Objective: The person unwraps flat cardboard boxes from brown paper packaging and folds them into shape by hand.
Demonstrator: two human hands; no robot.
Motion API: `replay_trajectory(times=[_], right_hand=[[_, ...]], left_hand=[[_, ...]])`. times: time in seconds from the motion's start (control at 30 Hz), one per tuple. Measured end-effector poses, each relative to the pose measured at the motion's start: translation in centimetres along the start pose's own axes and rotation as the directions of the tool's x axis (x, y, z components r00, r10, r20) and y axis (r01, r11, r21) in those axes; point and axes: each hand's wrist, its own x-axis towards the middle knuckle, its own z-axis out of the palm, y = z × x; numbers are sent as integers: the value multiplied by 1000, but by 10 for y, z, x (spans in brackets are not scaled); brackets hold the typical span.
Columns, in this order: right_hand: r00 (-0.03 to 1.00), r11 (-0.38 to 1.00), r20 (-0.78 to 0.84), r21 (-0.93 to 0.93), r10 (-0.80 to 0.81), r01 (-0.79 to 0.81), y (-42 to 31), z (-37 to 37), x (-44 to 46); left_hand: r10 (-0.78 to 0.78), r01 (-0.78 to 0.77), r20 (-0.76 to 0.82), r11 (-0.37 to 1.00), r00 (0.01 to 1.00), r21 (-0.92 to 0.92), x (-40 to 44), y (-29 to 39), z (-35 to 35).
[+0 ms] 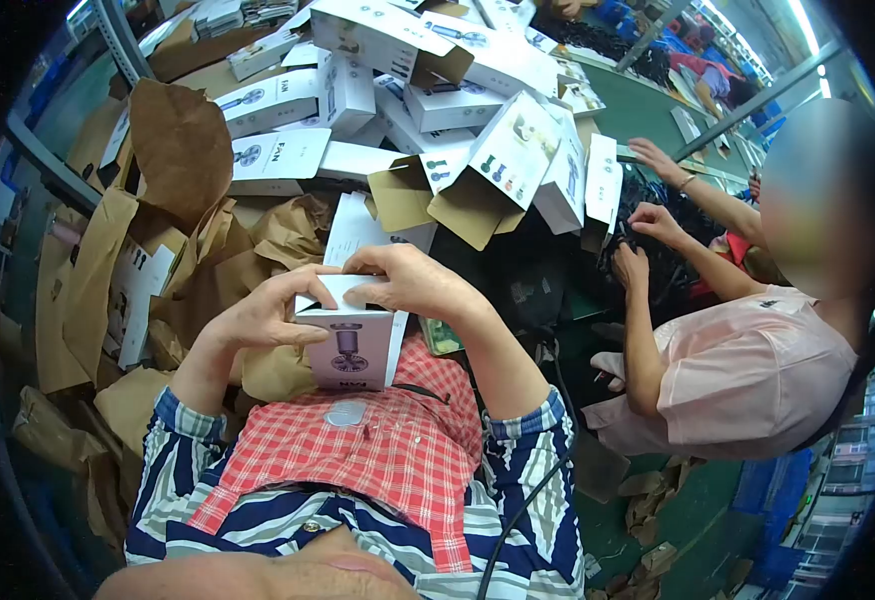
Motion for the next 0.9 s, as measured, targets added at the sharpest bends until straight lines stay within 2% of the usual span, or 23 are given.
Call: replay_trajectory(times=[0.1,0.13,0.2,0.23,0.27,0.3,0.37,0.47,0.5,0.53,0.57,0.6,0.63,0.67,0.7,0.73,0.77,0.8,0.83,0.9], right_hand=[[996,997,90,-70,-17,23,-11,-4,1],[996,998,81,-65,-20,26,-15,-5,3],[990,980,128,-196,59,-33,-22,-7,3],[991,979,117,-199,64,-39,-18,-6,1],[992,988,55,-100,-109,114,-10,-3,-1],[961,961,-16,-9,-275,275,-6,0,-3],[972,969,151,-141,-180,201,-19,2,-10],[982,955,161,-261,-100,141,-26,-1,-5],[968,947,102,-208,-229,246,-19,-4,-1],[971,947,115,-222,-211,232,-22,-5,-1],[969,944,95,-221,-228,243,-21,-6,-1],[966,942,82,-218,-245,257,-20,-6,1],[981,956,133,-236,-144,173,-28,-6,-1],[982,963,112,-207,-150,171,-27,-4,-1],[983,972,106,-166,-152,168,-24,-1,-2],[973,962,50,-145,-225,230,-17,0,-3],[997,1000,72,23,-17,15,-21,-7,-4],[991,987,71,105,114,-121,-17,-8,-3],[998,989,58,150,8,-17,-12,-6,-2],[995,992,61,95,76,-81,-14,-4,-3]], left_hand=[[-53,53,-31,999,998,-1,-4,10,5],[-49,49,-50,999,998,2,-4,13,5],[-36,36,-26,999,999,26,-5,13,2],[10,-8,-86,1000,996,21,-7,8,2],[53,-51,-152,999,987,16,-9,4,3],[6,-19,-190,998,982,-65,-13,1,3],[-3,-19,-237,996,972,-89,-17,-8,8],[-10,-18,-317,996,948,-86,-17,-4,8],[-24,-12,-334,994,942,-106,-14,2,6],[39,-45,-311,999,950,-14,-14,-2,4],[44,-50,-315,999,948,-11,-15,0,5],[-12,-23,-336,995,942,-99,-15,7,6],[-74,6,-353,982,933,-190,-16,11,8],[12,-15,-332,1000,943,-5,-18,3,5],[-23,-52,-362,980,932,-194,-17,-1,10],[-38,-69,-351,956,936,-286,-18,-2,10],[-47,-64,-345,951,937,-303,-18,-1,10],[-26,-87,-331,942,943,-323,-19,1,13],[-31,-67,-307,950,951,-304,-19,7,12],[4,-59,-304,983,953,-173,-21,6,15]])
